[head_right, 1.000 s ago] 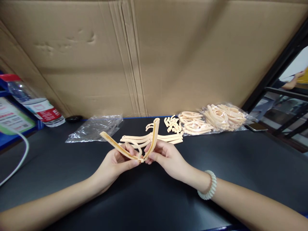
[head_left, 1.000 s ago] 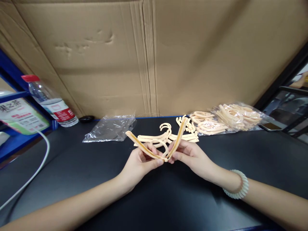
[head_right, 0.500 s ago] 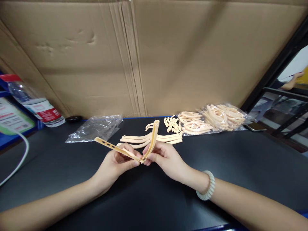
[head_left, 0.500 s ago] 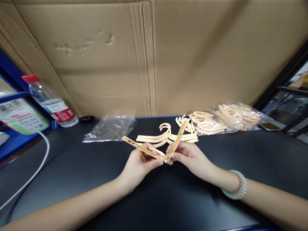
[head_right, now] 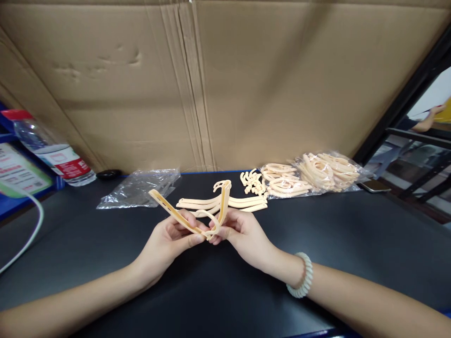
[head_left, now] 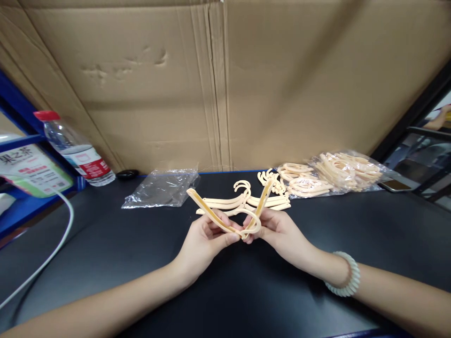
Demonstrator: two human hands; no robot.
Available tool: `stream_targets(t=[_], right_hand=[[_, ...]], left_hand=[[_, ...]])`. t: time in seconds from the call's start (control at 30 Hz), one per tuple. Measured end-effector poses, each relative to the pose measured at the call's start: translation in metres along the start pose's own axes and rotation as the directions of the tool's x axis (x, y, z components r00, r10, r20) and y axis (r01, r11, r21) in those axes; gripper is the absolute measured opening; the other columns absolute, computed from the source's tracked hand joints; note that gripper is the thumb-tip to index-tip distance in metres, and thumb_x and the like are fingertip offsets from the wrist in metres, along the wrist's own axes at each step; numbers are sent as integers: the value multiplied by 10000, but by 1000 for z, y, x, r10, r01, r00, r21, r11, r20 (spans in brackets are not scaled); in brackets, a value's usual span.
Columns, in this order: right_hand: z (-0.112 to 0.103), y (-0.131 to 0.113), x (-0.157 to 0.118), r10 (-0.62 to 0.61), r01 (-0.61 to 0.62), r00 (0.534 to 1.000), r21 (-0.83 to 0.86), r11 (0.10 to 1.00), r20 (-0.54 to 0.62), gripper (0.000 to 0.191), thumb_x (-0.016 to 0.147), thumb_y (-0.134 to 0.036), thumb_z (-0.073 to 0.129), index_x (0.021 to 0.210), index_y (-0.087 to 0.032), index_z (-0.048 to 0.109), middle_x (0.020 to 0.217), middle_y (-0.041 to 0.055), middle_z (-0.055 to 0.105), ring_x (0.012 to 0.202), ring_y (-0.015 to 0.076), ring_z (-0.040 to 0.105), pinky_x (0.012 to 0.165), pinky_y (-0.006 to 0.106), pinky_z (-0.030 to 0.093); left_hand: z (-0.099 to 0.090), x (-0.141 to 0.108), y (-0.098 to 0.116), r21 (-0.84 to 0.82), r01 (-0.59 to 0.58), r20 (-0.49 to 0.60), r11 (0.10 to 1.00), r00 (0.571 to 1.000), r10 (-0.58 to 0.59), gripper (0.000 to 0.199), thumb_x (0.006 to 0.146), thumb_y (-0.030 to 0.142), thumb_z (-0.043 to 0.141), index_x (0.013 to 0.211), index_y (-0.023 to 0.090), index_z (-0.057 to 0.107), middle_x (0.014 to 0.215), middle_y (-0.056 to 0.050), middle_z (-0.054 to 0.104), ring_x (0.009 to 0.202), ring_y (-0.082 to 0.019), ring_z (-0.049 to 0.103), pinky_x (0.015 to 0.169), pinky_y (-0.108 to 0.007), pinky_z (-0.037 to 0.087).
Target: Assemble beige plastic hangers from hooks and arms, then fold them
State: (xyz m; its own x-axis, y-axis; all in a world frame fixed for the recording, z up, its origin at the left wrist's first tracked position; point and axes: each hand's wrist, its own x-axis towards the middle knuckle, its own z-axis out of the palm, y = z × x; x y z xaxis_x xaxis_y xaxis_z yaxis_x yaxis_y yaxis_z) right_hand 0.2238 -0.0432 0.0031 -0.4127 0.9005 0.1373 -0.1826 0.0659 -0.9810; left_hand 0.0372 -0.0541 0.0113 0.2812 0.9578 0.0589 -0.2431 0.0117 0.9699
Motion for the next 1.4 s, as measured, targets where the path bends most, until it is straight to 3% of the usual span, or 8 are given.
stream_targets(t=[0.37,0.93,1.0,1.1,1.23,1.3,1.4], right_hand=[[9,2,-2,0,3,993,20,1000,-115,238,738,-358,755,814,-168,635,700,5,662,649,150,655,701,326,575],[10,0,-1,1,-1,988,1,1000,-156,257,738,-353,768,847,-160,639,820,41,691,728,152,672,665,284,581],[3,-5,0,-33,27,987,-38,999,-155,252,732,-341,771,859,-169,637,861,35,670,688,127,642,573,239,553],[-20,-22,4,-71,52,986,-129,990,-150,234,720,-324,781,798,-166,626,740,-11,597,515,59,512,438,188,447],[-63,-49,10,22,3,997,-337,941,70,213,729,-325,760,756,-166,621,695,-12,595,499,76,529,439,207,451],[-79,-59,11,19,52,991,-522,852,130,179,744,-320,737,762,-169,643,725,8,626,585,113,578,493,230,481],[-93,-64,12,-2,130,986,-771,623,165,115,763,-282,709,755,-176,665,720,12,658,626,125,575,546,241,450]], left_hand=[[3,-1,-2,-11,-41,-42,999,998,41,300,698,190,806,797,175,523,779,-19,747,725,-173,715,770,-315,569],[5,-2,-4,65,-5,-165,998,986,16,312,662,242,832,782,164,554,766,-18,730,757,-181,705,764,-298,559],[3,-2,-1,73,1,-192,997,981,13,303,651,240,838,768,158,570,746,-11,717,727,-165,694,723,-272,556],[-3,2,5,60,17,-231,998,973,-2,304,637,241,847,759,148,584,743,-7,702,661,-136,673,655,-238,549],[-17,9,16,50,43,-231,998,972,-30,279,652,256,841,754,130,614,813,-33,712,632,-103,656,613,-190,539],[-22,13,21,55,49,-223,997,974,-35,254,666,257,832,751,124,633,800,-34,706,633,-94,648,614,-172,538],[-31,17,27,44,74,-185,996,981,-65,245,670,242,827,779,130,638,833,-39,706,640,-96,652,629,-176,549]])
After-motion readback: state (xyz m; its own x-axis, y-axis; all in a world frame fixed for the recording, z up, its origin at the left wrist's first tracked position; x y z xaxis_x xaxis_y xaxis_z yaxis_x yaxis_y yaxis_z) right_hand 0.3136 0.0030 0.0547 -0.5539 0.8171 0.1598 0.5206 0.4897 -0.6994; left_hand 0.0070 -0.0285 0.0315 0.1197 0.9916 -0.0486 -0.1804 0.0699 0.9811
